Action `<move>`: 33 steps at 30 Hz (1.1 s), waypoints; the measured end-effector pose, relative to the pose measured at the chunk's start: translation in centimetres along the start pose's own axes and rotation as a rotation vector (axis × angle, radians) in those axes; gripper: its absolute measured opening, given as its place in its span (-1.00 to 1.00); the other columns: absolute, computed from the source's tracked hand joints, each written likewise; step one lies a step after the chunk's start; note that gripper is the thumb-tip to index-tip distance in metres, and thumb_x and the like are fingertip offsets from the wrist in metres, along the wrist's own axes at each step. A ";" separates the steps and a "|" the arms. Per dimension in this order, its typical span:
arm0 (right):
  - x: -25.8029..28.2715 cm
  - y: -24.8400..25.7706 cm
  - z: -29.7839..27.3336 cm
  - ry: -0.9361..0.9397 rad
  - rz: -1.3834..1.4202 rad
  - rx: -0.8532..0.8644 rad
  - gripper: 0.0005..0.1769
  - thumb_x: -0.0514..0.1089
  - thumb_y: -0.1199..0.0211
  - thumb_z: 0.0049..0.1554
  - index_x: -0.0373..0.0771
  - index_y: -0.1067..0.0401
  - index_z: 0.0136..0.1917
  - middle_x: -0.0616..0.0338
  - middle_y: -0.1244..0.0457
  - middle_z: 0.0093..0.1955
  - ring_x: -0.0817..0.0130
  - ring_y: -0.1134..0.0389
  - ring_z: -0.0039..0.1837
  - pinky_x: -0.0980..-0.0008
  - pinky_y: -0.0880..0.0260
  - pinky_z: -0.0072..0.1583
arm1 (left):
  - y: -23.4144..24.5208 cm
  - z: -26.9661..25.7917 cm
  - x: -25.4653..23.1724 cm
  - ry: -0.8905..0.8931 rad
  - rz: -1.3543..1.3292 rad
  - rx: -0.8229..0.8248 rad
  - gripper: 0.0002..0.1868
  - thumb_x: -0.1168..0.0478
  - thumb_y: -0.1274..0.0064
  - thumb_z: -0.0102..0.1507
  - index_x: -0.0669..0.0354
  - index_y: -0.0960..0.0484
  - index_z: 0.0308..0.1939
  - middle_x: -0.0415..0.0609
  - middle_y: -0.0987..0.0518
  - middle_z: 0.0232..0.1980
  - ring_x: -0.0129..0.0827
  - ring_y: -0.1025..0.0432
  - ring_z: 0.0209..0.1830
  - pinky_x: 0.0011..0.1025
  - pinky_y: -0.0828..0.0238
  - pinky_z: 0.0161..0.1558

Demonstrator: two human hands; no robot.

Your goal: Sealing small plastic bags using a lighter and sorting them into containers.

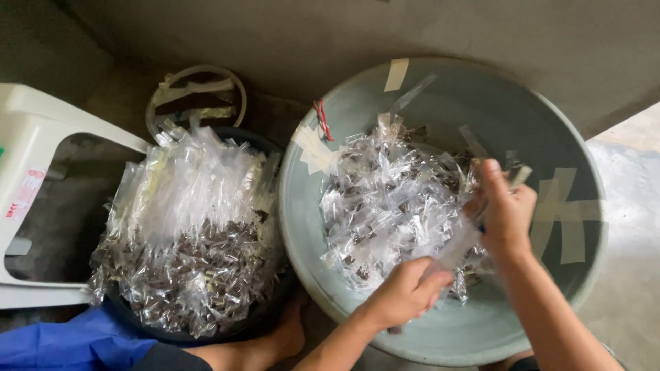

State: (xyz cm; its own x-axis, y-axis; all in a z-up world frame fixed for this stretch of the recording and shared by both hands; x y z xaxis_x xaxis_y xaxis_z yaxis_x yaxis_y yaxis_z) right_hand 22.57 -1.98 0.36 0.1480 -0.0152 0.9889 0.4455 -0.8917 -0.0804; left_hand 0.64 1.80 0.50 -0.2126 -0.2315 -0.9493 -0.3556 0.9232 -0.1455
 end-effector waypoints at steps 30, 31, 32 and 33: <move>-15.2 3.5 2.9 -0.265 -0.545 0.052 -0.73 -0.14 -0.45 0.04 -0.33 -0.53 -0.03 -0.12 -0.32 -0.38 0.22 -0.30 -0.46 0.37 -0.30 -0.42 | 21.1 1.9 3.1 -0.263 0.857 -0.548 -0.52 0.32 -0.10 0.23 0.24 -0.50 0.25 0.18 -0.52 0.19 0.09 -0.41 0.24 -0.06 -0.32 0.27; -12.0 3.2 2.7 -0.209 -0.484 0.018 -0.71 -0.17 -0.46 0.04 -0.34 -0.52 -0.01 -0.10 -0.34 -0.28 0.21 -0.38 -0.34 0.40 -0.39 -0.34 | 19.0 4.4 4.7 -0.137 0.852 -0.445 -0.42 0.25 -0.14 0.22 0.18 -0.44 0.33 0.14 -0.47 0.29 0.05 -0.41 0.28 -0.07 -0.39 0.25; -9.5 3.6 2.7 -0.210 -0.489 0.019 -0.71 -0.17 -0.46 0.04 -0.34 -0.52 -0.01 -0.10 -0.34 -0.28 0.21 -0.38 -0.34 0.40 -0.39 -0.34 | 18.9 6.8 7.9 -0.136 0.847 -0.447 -0.42 0.25 -0.14 0.22 0.18 -0.44 0.33 0.14 -0.47 0.29 0.05 -0.41 0.28 -0.07 -0.39 0.25; -7.1 3.5 2.8 -0.184 -0.539 0.076 -0.77 -0.23 -0.40 0.13 -0.35 -0.53 0.05 -0.06 -0.36 -0.23 0.27 -0.37 -0.28 0.41 -0.36 -0.29 | 19.3 9.0 11.6 -0.062 0.763 -0.499 -0.37 0.17 -0.12 0.24 0.26 -0.34 0.37 0.21 -0.39 0.34 0.05 -0.37 0.30 -0.13 -0.34 0.27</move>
Point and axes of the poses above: each hand's wrist, its own z-axis towards the middle knuckle, its own y-axis out of the back of the hand, x = y × z, the point moved 7 cm from there along z, towards the middle knuckle
